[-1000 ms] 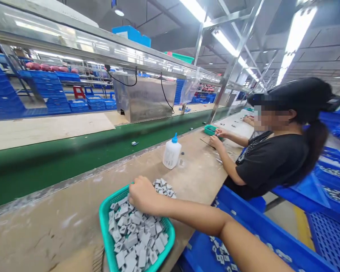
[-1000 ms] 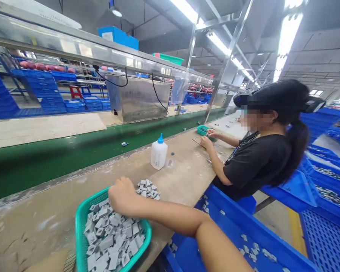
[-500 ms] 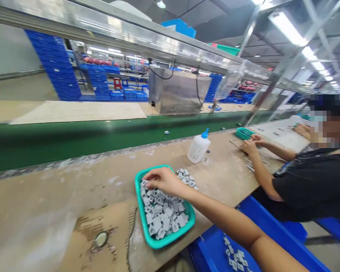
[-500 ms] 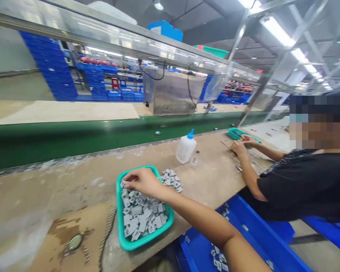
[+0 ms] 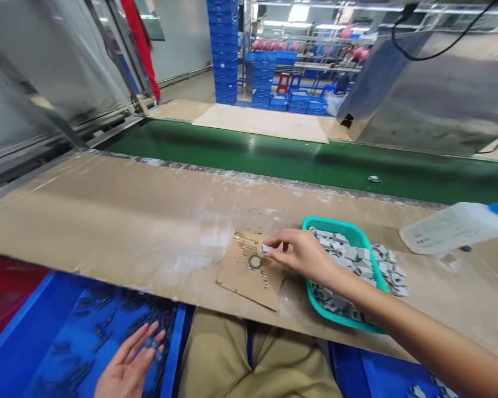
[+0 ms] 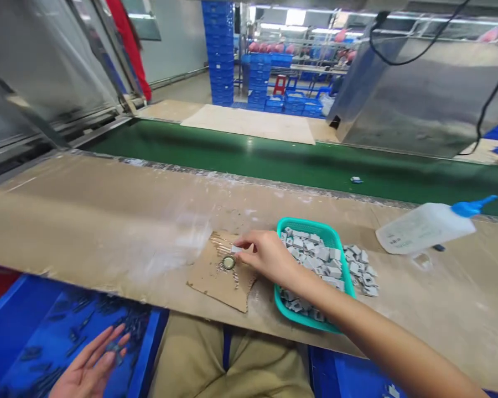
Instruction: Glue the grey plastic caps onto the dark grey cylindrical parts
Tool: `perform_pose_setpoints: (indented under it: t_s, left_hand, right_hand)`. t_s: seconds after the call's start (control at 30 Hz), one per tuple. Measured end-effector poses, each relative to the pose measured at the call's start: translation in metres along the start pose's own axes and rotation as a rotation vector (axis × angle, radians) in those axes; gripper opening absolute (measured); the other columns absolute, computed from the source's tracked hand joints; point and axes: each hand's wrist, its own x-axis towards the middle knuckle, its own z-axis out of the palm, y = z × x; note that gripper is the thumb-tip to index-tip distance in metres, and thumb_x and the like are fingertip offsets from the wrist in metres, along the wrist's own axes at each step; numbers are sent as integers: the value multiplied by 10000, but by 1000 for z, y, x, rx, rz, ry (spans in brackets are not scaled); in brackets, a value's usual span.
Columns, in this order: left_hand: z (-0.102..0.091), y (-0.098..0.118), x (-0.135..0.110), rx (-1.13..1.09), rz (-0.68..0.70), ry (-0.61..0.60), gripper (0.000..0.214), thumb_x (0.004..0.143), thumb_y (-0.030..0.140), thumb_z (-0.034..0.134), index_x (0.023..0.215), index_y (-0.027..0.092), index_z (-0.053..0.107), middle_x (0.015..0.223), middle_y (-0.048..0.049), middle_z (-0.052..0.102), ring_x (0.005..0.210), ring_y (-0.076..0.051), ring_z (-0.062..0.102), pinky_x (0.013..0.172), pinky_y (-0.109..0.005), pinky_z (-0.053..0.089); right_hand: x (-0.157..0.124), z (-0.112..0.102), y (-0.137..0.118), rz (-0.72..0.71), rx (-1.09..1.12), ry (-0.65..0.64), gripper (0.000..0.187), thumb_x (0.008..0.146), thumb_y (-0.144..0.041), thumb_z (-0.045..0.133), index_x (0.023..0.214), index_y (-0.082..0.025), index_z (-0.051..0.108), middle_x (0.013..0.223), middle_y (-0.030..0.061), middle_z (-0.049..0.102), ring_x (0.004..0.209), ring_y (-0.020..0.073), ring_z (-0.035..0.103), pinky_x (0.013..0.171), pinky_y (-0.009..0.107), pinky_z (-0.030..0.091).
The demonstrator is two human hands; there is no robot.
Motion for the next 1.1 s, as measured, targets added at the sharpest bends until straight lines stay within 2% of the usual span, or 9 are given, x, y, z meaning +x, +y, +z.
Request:
perform_pose_setpoints:
  t_s: [0.1,0.23,0.4,0.47,0.53,0.63,0.73,0.9,1.1]
  left_hand:
    - [23,11,-12,-63,20,-10,588,348,231,895,881,164,656,882,-84,668,841,-240,630,646,-205,557]
    - [43,10,-26,-196,10,-8,528,293,146,894,766,171,661,752,-62,671,710,-223,638,579,-241,568]
    - [65,0,-38,-296,-34,-106,531,389,187,892,860,176,645,898,-64,671,700,-176,632,592,-221,564]
    - [78,-3,-42,-251,-23,-179,533,467,207,875,929,155,614,929,-83,661,730,-172,632,636,-214,556]
    - [93,-5,-45,-193,9,-235,511,534,218,851,958,132,579,888,-87,657,756,-177,632,686,-223,546]
    - [118,-5,-48,-186,29,-316,445,587,220,824,934,119,565,847,-78,652,777,-177,630,703,-218,531]
    - [143,-2,-50,-270,28,-392,370,586,219,822,870,118,609,818,-70,658,731,-156,628,683,-202,525]
    - [171,6,-56,-339,106,-434,302,575,206,822,833,152,674,777,-53,671,699,-141,622,675,-194,527]
    - [178,10,-63,-272,183,-451,265,601,174,803,842,180,695,792,-49,683,711,-132,625,666,-165,524]
  right_hand:
    - [7,13,-2,-113,-107,-71,145,771,-186,634,900,-167,696,882,64,685,823,200,605,740,310,464]
    - [11,26,1,-144,-176,-136,137,757,-155,642,877,-179,704,879,66,681,857,214,600,774,325,465]
    - [11,32,2,-151,-200,-191,161,754,-109,614,852,-193,710,869,66,683,856,213,605,766,320,467]
    - [11,28,-1,-89,-167,-178,155,749,-128,622,863,-189,709,872,65,689,841,215,609,754,325,468]
    - [9,22,-7,46,-82,-141,140,745,-190,642,869,-190,707,880,60,698,785,210,618,712,327,476]
    - [3,10,-19,269,258,-122,190,712,-302,683,857,-178,686,869,59,710,761,202,645,689,311,496]
    - [-9,1,-32,397,591,-123,252,669,-348,722,834,-164,670,848,60,718,806,192,662,734,277,506]
    - [-30,-2,-49,448,717,-95,224,645,-293,755,826,-177,693,805,45,724,741,158,666,696,232,518]
    - [-41,0,-57,417,702,-76,211,655,-274,751,834,-176,699,825,58,724,756,184,676,709,262,540]
